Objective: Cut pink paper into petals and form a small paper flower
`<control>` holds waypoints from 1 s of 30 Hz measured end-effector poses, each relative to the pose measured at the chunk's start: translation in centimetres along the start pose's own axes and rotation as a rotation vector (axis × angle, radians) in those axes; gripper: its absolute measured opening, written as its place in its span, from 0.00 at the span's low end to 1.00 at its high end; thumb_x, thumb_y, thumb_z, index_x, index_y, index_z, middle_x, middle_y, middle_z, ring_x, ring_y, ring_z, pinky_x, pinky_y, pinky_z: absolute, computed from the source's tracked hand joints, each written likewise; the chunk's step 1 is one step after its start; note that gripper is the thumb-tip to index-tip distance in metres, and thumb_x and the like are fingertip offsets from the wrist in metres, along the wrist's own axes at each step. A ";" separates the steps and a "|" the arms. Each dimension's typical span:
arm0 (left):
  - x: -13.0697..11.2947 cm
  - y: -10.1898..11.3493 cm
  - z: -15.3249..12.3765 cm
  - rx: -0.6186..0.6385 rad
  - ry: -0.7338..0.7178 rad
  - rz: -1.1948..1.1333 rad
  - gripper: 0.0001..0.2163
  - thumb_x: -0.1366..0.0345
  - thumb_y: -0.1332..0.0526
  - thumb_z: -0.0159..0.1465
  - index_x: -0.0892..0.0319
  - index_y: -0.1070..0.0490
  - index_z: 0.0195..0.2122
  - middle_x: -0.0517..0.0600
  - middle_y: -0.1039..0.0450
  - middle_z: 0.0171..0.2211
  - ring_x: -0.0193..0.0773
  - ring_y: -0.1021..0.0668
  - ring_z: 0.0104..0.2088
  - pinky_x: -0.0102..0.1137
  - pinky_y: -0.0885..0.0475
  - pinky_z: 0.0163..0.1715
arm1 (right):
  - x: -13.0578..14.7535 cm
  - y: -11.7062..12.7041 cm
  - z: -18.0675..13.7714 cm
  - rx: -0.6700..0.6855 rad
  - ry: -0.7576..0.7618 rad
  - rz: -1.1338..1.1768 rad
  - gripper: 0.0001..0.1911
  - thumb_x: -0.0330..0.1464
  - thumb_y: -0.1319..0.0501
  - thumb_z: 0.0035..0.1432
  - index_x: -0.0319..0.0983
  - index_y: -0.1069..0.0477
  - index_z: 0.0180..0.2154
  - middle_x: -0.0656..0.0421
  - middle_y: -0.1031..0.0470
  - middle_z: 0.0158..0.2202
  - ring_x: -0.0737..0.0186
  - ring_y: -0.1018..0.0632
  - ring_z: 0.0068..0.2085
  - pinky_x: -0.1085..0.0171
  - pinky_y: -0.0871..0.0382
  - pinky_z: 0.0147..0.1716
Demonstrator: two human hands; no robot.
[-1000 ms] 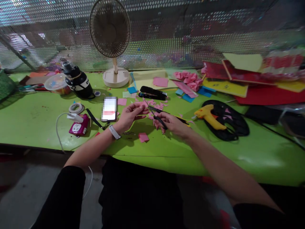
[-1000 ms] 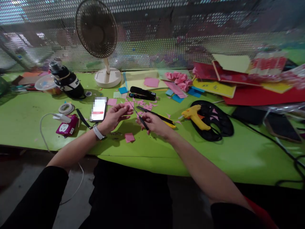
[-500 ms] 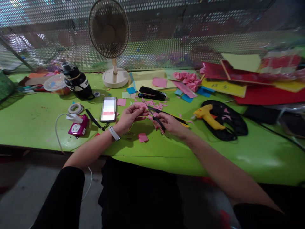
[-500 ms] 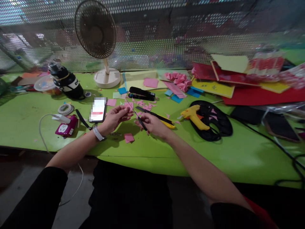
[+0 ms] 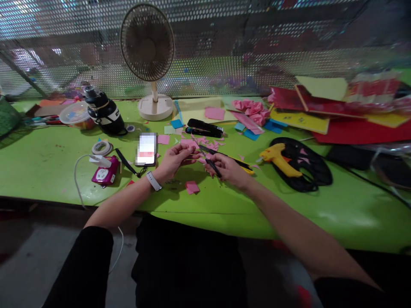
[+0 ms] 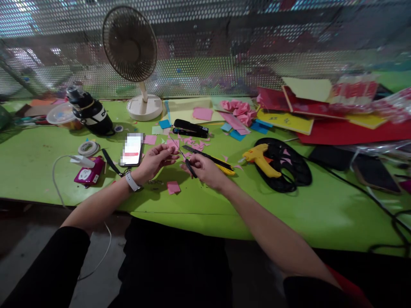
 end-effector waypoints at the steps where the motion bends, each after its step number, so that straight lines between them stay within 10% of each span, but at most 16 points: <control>1: 0.0 0.0 0.0 -0.002 0.000 0.000 0.08 0.65 0.29 0.63 0.62 0.26 0.37 0.52 0.18 0.37 0.33 0.16 0.36 0.29 0.22 0.41 | 0.0 0.0 0.0 -0.002 0.002 0.000 0.30 0.58 0.29 0.45 0.43 0.36 0.33 0.64 0.34 0.25 0.67 0.35 0.24 0.66 0.46 0.22; 30: 0.0 0.5 0.3 -0.040 0.000 0.003 0.08 0.65 0.29 0.63 0.63 0.24 0.38 0.51 0.18 0.35 0.33 0.16 0.35 0.30 0.22 0.41 | 0.6 0.3 0.0 -0.013 0.024 -0.027 0.33 0.61 0.29 0.41 0.42 0.38 0.29 0.63 0.32 0.25 0.67 0.32 0.26 0.65 0.39 0.23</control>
Point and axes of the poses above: each hand's wrist, its own z-axis towards the middle knuckle, its own y-axis out of the back of the hand, x = y × z, the point moved 10 cm from there along z, towards the middle knuckle
